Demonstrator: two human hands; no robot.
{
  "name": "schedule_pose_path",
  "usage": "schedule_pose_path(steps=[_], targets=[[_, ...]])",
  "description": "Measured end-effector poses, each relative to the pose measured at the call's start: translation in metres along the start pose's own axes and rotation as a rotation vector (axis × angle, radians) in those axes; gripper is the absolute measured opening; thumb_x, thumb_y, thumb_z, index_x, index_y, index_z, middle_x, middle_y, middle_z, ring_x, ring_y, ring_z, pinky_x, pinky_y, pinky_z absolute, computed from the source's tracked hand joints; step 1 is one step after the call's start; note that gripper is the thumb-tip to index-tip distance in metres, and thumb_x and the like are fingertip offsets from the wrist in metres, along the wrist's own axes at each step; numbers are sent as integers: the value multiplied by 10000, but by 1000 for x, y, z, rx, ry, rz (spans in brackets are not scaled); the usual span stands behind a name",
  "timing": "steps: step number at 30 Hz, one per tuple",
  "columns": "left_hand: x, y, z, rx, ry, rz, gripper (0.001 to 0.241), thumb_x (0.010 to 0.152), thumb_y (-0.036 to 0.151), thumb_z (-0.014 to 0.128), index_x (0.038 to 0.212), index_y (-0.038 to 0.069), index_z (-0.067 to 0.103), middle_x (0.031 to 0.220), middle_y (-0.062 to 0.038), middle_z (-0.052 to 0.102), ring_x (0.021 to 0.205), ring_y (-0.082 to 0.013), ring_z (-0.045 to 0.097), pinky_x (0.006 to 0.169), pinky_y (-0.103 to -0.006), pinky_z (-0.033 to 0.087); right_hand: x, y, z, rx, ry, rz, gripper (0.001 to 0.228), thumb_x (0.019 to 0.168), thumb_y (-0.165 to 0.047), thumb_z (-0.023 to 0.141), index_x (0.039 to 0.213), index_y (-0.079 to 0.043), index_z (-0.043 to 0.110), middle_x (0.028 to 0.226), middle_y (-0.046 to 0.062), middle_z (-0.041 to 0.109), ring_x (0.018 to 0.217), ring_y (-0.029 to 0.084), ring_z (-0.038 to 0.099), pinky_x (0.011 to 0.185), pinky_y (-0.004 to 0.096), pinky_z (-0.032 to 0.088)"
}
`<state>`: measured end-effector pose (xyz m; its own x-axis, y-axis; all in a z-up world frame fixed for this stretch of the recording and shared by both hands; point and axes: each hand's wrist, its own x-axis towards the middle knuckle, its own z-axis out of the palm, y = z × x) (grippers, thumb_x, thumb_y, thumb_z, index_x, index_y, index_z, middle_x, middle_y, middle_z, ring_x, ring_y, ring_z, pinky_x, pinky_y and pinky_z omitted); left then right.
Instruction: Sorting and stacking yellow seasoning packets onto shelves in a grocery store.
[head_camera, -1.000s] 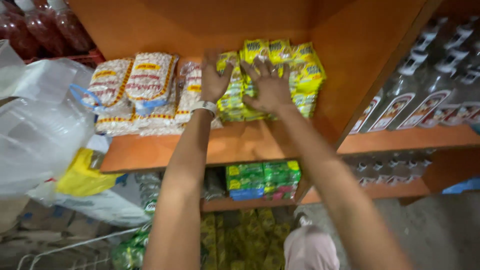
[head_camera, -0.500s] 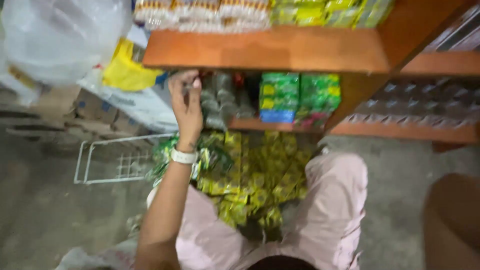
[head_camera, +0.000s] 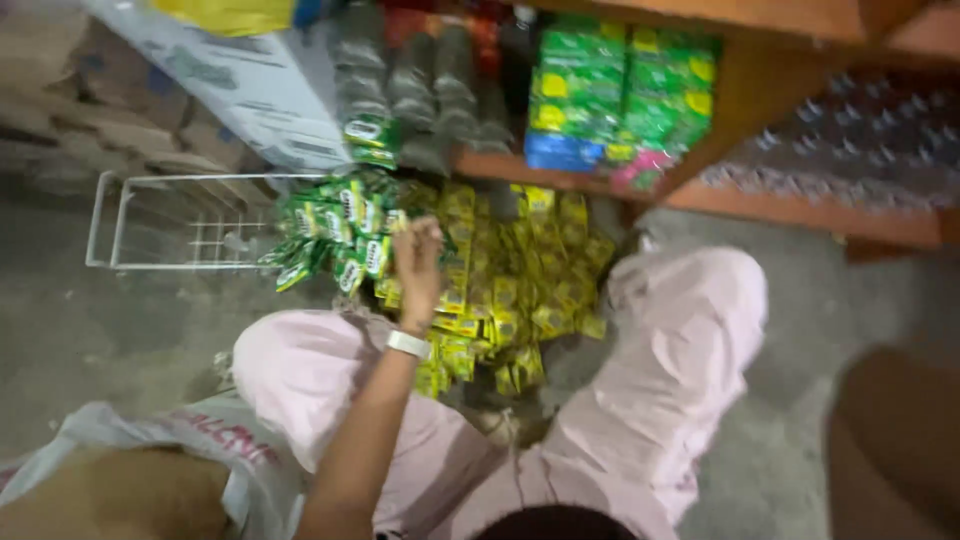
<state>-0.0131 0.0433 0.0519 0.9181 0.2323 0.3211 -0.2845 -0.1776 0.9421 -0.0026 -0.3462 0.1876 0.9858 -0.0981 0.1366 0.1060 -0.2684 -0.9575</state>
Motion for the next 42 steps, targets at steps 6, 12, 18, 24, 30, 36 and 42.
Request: schedule_pose_path(steps=[6,12,18,24,30,36,42], targets=[[-72,-92,13,-246,52,-231,170,1024,160,653,1165,66,647,1179,-116,666,1126,-242,626,1000,-359,498,-7,27,-4,99,-134,65,553,907,-348,722,1379,-113,557,1356,62,615,1234,244,602,1002,460,517],[-129,-210,4,440,144,-414,275,842,179,782,1055,35,687,855,-147,688,780,-316,674,716,-478,533,18,-28,163,240,-327,106,538,920,-349,690,1387,-128,541,1366,51,600,1250,244,589,1009,478,506],[-120,-182,-7,-31,252,-879,330,875,220,715,1104,16,593,808,-125,661,655,-270,654,587,-444,523,35,-27,199,304,-476,156,523,934,-351,658,1395,-144,526,1376,40,585,1267,244,576,1016,496,495],[-99,-257,-10,-512,315,-571,412,1070,411,548,1160,11,592,1005,-99,617,876,-219,591,719,-345,496,53,-33,185,333,-511,194,508,948,-353,626,1404,-160,512,1386,29,571,1284,244,564,1022,514,483],[-28,-136,-45,-795,648,-1116,854,809,676,481,1557,294,324,1470,-55,475,1292,-235,501,983,-446,389,67,105,250,417,-491,221,494,962,-356,594,1412,-175,497,1397,17,557,1300,244,551,1029,531,472],[-5,-224,-63,209,516,-1031,1018,892,495,773,1511,12,124,1619,-207,64,1488,-342,132,1184,-492,198,74,229,358,-27,-569,599,915,892,-785,540,1501,-103,557,1501,58,508,1397,250,472,1165,445,335],[55,-64,-108,861,-393,-294,1241,702,464,877,1621,93,130,1663,-285,156,1513,-477,251,1208,-481,314,94,266,411,313,-523,442,760,918,-645,585,1373,-41,664,1373,107,668,1276,247,578,1113,365,415]])
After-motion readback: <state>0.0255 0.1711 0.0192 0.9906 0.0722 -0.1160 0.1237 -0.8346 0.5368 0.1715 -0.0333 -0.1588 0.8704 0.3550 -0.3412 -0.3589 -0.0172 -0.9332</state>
